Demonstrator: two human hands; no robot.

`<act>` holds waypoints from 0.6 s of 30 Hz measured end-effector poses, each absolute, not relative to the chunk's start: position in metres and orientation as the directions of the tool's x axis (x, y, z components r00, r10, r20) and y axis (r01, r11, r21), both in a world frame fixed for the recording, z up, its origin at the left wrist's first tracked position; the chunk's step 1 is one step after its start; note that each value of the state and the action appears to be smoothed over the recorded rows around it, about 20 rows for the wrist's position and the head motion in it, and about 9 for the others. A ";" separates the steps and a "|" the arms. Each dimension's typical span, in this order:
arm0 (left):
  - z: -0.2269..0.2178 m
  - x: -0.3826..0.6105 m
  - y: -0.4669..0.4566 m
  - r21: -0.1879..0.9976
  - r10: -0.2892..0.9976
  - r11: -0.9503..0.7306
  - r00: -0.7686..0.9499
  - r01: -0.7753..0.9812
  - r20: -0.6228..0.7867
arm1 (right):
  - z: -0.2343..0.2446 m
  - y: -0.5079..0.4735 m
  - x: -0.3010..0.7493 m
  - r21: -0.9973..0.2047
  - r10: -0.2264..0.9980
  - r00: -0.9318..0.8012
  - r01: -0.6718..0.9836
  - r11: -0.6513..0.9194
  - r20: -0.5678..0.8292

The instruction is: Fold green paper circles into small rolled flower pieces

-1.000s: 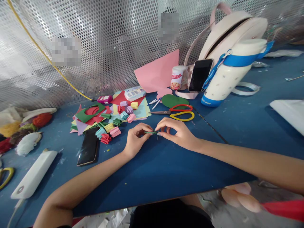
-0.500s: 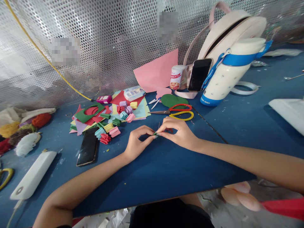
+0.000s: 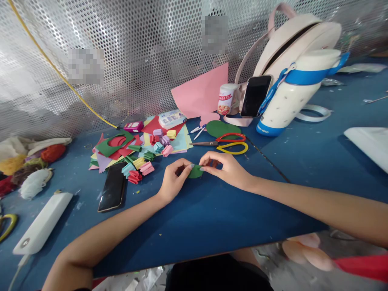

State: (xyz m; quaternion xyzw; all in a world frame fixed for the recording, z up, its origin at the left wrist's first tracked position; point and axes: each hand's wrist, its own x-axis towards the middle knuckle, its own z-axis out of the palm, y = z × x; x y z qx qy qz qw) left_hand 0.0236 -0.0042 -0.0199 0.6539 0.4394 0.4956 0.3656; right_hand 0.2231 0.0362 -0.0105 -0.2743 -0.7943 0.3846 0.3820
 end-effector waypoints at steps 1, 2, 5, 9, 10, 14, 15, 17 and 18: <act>-0.020 0.024 -0.004 0.924 0.943 -0.328 0.131 0.199 0.306 | -0.010 0.036 0.223 -0.820 0.730 -0.558 0.146 0.553 0.393; -0.020 0.024 -0.004 0.932 0.947 -0.310 0.143 0.189 0.286 | -0.010 0.037 0.223 -0.814 0.727 -0.559 0.150 0.561 0.399; -0.020 0.025 -0.005 0.939 0.950 -0.287 0.179 0.188 0.255 | -0.011 0.039 0.224 -0.778 0.705 -0.566 0.168 0.606 0.427; -0.020 0.025 -0.006 0.922 0.940 -0.323 0.188 0.212 0.286 | -0.013 0.051 0.229 -0.675 0.647 -0.610 0.237 0.699 0.457; -0.020 0.025 -0.005 0.919 0.939 -0.328 0.187 0.218 0.290 | -0.014 0.056 0.231 -0.603 0.603 -0.664 0.276 0.748 0.443; -0.022 0.023 -0.003 0.928 0.948 -0.294 0.195 0.228 0.252 | -0.015 0.073 0.238 -0.379 0.468 -0.811 0.335 0.863 0.351; -0.023 0.023 -0.003 0.931 0.950 -0.283 0.198 0.229 0.240 | -0.014 0.077 0.240 -0.353 0.446 -0.828 0.328 0.876 0.339; -0.023 0.022 -0.002 0.931 0.952 -0.276 0.205 0.240 0.229 | -0.013 0.083 0.243 -0.325 0.418 -0.848 0.315 0.892 0.326; -0.023 0.022 -0.003 0.926 0.950 -0.280 0.211 0.252 0.230 | -0.012 0.085 0.245 -0.322 0.411 -0.854 0.310 0.895 0.319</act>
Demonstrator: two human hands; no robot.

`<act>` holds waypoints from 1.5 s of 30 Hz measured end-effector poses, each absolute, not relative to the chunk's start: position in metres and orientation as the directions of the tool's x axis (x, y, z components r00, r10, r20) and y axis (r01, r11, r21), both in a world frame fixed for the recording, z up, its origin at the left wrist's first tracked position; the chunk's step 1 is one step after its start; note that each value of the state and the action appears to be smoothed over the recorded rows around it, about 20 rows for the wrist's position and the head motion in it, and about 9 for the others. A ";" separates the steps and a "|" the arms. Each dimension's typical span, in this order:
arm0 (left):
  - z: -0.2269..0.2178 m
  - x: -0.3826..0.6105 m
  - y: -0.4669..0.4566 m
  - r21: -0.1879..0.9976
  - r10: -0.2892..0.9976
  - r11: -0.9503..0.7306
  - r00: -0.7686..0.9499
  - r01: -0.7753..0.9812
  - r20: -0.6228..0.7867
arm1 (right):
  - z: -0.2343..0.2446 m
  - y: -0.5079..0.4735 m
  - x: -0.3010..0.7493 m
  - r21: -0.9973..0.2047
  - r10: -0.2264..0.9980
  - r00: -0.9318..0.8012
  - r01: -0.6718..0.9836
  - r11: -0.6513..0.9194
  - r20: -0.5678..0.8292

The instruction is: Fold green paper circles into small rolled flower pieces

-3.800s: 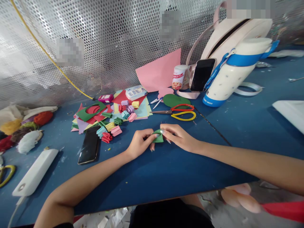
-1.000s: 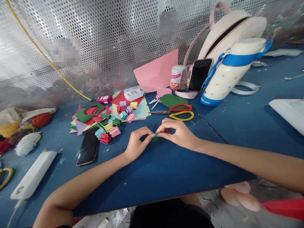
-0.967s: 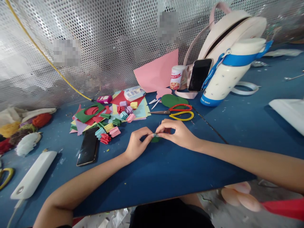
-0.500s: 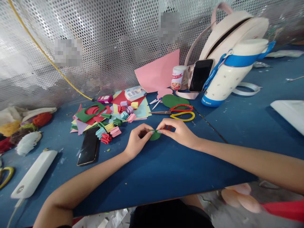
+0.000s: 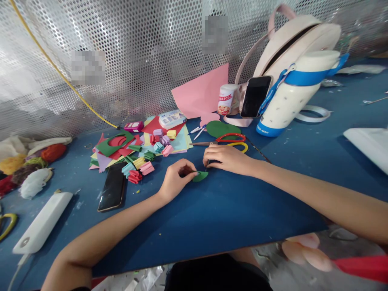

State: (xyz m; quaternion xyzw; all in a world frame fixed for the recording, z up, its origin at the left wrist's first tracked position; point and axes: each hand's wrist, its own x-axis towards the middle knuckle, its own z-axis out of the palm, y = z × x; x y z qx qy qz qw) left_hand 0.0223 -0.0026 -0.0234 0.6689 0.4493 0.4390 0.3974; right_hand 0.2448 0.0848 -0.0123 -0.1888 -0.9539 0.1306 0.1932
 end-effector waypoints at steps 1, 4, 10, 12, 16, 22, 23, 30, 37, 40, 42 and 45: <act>-0.023 0.022 -0.003 0.918 0.947 -0.292 0.218 0.270 0.237 | -0.012 0.087 0.246 -0.325 0.406 -0.859 0.305 0.895 0.311; -0.022 0.022 -0.004 0.868 0.927 -0.357 0.248 0.346 0.282 | -0.013 0.089 0.248 -0.343 0.399 -0.867 0.293 0.892 0.298; -0.026 0.020 0.001 0.939 0.957 -0.266 0.175 0.219 0.231 | -0.013 0.074 0.244 -0.517 0.487 -0.761 0.236 0.823 0.429; -0.027 0.020 0.002 0.969 0.970 -0.211 0.150 0.128 0.191 | -0.012 0.066 0.241 -0.587 0.521 -0.705 0.183 0.789 0.481; -0.028 0.022 0.003 0.979 0.971 -0.196 0.149 0.050 0.187 | -0.013 0.059 0.240 -0.532 0.501 -0.674 0.185 0.826 0.543; -0.026 0.022 0.001 0.979 0.970 -0.193 0.161 0.062 0.181 | -0.012 0.055 0.240 -0.471 0.507 -0.680 0.261 0.843 0.530; -0.026 0.022 0.001 0.977 0.969 -0.201 0.163 0.070 0.187 | -0.012 0.054 0.239 -0.469 0.513 -0.682 0.274 0.840 0.521; -0.023 0.022 -0.003 0.938 0.938 -0.322 0.180 0.127 0.298 | -0.012 0.048 0.231 -0.643 0.636 -0.591 0.241 0.727 0.497; -0.023 0.019 -0.003 0.906 0.914 -0.392 0.179 0.161 0.364 | -0.011 0.048 0.229 -0.778 0.716 -0.568 0.195 0.597 0.406; -0.022 0.019 -0.004 0.903 0.914 -0.392 0.181 0.176 0.362 | -0.011 0.047 0.228 -0.780 0.708 -0.577 0.183 0.599 0.408; -0.021 0.019 -0.004 0.899 0.913 -0.396 0.185 0.186 0.364 | -0.011 0.047 0.228 -0.787 0.707 -0.577 0.170 0.593 0.408; -0.020 0.019 -0.005 0.891 0.907 -0.411 0.185 0.192 0.379 | -0.011 0.048 0.228 -0.803 0.707 -0.585 0.153 0.576 0.397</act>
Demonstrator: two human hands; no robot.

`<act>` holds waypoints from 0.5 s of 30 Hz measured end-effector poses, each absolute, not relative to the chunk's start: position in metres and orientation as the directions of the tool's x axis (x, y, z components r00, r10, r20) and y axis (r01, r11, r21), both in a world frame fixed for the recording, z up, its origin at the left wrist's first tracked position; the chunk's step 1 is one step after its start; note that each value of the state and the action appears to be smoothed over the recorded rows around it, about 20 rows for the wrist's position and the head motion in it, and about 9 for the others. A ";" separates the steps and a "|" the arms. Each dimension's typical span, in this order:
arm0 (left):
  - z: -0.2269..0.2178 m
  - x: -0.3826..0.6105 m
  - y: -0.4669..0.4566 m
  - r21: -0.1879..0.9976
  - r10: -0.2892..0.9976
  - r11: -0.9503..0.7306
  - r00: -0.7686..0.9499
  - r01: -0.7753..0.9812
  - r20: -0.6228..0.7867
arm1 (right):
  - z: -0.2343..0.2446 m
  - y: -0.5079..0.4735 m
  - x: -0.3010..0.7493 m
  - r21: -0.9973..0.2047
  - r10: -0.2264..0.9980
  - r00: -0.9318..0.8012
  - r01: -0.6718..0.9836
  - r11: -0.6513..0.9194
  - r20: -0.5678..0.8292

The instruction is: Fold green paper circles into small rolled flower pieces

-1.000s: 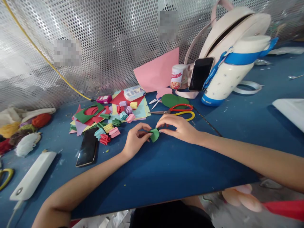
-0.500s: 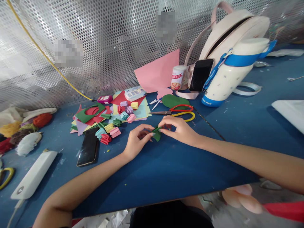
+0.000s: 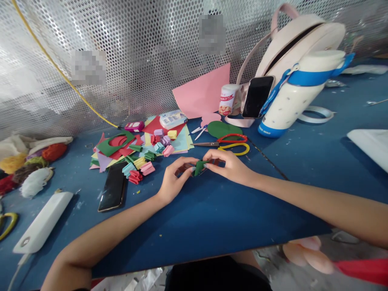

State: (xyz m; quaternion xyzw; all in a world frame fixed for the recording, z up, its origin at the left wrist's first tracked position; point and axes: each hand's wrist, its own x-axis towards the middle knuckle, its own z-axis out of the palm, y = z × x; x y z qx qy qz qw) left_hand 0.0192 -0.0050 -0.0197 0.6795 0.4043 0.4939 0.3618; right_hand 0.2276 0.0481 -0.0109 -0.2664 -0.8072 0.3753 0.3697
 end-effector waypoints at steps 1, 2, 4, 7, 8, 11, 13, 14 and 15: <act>-0.020 0.019 -0.005 0.889 0.905 -0.416 0.182 0.194 0.384 | -0.011 0.048 0.228 -0.808 0.708 -0.588 0.149 0.570 0.391; -0.020 0.019 -0.005 0.887 0.905 -0.417 0.180 0.197 0.385 | -0.011 0.049 0.228 -0.811 0.708 -0.590 0.147 0.566 0.387; -0.020 0.019 -0.005 0.888 0.907 -0.413 0.184 0.201 0.380 | -0.011 0.049 0.228 -0.811 0.707 -0.595 0.148 0.565 0.384; -0.019 0.020 -0.005 0.893 0.910 -0.403 0.188 0.201 0.369 | -0.012 0.049 0.228 -0.796 0.693 -0.608 0.158 0.584 0.387; -0.019 0.020 -0.005 0.894 0.913 -0.399 0.183 0.204 0.365 | -0.012 0.048 0.228 -0.785 0.685 -0.614 0.166 0.596 0.391; -0.019 0.021 -0.005 0.887 0.917 -0.393 0.173 0.241 0.359 | -0.012 0.046 0.229 -0.710 0.654 -0.633 0.225 0.668 0.415; -0.018 0.022 -0.006 0.867 0.911 -0.408 0.197 0.288 0.363 | -0.013 0.044 0.229 -0.613 0.618 -0.647 0.283 0.738 0.446; -0.018 0.023 -0.007 0.851 0.904 -0.422 0.216 0.314 0.368 | -0.014 0.043 0.230 -0.557 0.594 -0.658 0.305 0.772 0.463; -0.018 0.024 -0.007 0.833 0.896 -0.438 0.238 0.339 0.375 | -0.014 0.042 0.230 -0.503 0.567 -0.672 0.320 0.803 0.476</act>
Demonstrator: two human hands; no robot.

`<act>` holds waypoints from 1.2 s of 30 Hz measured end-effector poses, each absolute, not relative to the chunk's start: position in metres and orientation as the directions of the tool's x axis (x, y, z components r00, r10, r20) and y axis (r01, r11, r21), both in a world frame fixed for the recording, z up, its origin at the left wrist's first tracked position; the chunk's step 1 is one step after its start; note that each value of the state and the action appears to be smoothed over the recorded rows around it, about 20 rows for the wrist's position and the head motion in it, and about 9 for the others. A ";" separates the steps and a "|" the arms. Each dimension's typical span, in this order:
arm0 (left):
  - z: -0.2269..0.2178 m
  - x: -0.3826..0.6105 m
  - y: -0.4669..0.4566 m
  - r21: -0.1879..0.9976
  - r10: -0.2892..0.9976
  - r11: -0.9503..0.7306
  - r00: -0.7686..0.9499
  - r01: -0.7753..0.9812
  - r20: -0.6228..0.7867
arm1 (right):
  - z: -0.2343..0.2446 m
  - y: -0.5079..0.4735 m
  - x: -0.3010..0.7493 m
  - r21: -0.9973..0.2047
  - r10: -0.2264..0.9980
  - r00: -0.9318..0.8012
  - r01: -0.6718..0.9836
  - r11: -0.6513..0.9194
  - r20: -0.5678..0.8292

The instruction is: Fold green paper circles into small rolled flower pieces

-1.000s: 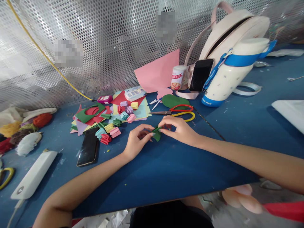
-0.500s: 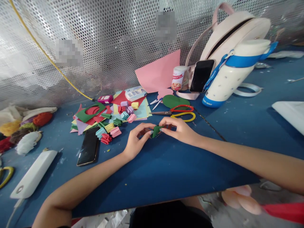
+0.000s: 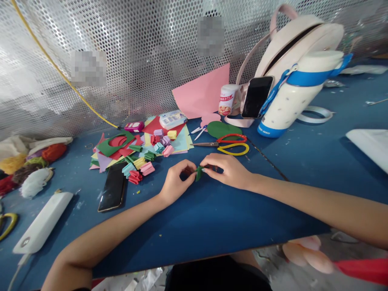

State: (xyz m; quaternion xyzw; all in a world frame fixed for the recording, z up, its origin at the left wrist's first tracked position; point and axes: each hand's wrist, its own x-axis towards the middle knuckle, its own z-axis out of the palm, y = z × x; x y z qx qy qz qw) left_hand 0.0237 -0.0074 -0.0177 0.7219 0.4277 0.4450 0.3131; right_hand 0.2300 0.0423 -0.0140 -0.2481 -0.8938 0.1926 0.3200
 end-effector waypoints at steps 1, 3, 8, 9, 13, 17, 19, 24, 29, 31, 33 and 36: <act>-0.018 0.024 -0.008 0.814 0.887 -0.456 0.260 0.361 0.382 | -0.014 0.042 0.230 -0.456 0.541 -0.687 0.329 0.827 0.485; -0.017 0.025 -0.009 0.775 0.864 -0.499 0.296 0.388 0.408 | -0.015 0.040 0.230 -0.390 0.500 -0.715 0.333 0.858 0.489; -0.016 0.024 -0.011 0.685 0.791 -0.609 0.362 0.399 0.493 | -0.014 0.035 0.229 -0.354 0.472 -0.733 0.327 0.876 0.491; -0.016 0.023 -0.011 0.669 0.779 -0.625 0.366 0.402 0.509 | -0.014 0.035 0.228 -0.362 0.473 -0.729 0.322 0.875 0.495; -0.014 0.023 -0.011 0.623 0.747 -0.665 0.355 0.413 0.562 | -0.012 0.032 0.228 -0.411 0.485 -0.710 0.294 0.863 0.510; -0.015 0.025 -0.011 0.641 0.757 -0.653 0.346 0.403 0.554 | -0.011 0.031 0.228 -0.443 0.485 -0.728 0.273 0.854 0.484; -0.016 0.025 -0.011 0.655 0.768 -0.640 0.331 0.403 0.547 | -0.012 0.030 0.228 -0.456 0.492 -0.735 0.277 0.846 0.467; -0.018 0.024 -0.010 0.662 0.781 -0.624 0.308 0.415 0.544 | -0.014 0.032 0.227 -0.522 0.548 -0.728 0.303 0.797 0.413; -0.020 0.024 -0.008 0.736 0.845 -0.535 0.254 0.415 0.471 | -0.013 0.034 0.225 -0.625 0.632 -0.691 0.329 0.708 0.352; -0.021 0.024 -0.008 0.781 0.874 -0.485 0.231 0.393 0.427 | -0.013 0.034 0.224 -0.651 0.653 -0.677 0.331 0.683 0.340; -0.021 0.024 -0.007 0.830 0.898 -0.437 0.214 0.346 0.384 | -0.012 0.034 0.224 -0.662 0.663 -0.670 0.333 0.671 0.334; -0.022 0.024 -0.007 0.894 0.925 -0.368 0.201 0.256 0.323 | -0.011 0.033 0.224 -0.662 0.674 -0.675 0.362 0.656 0.298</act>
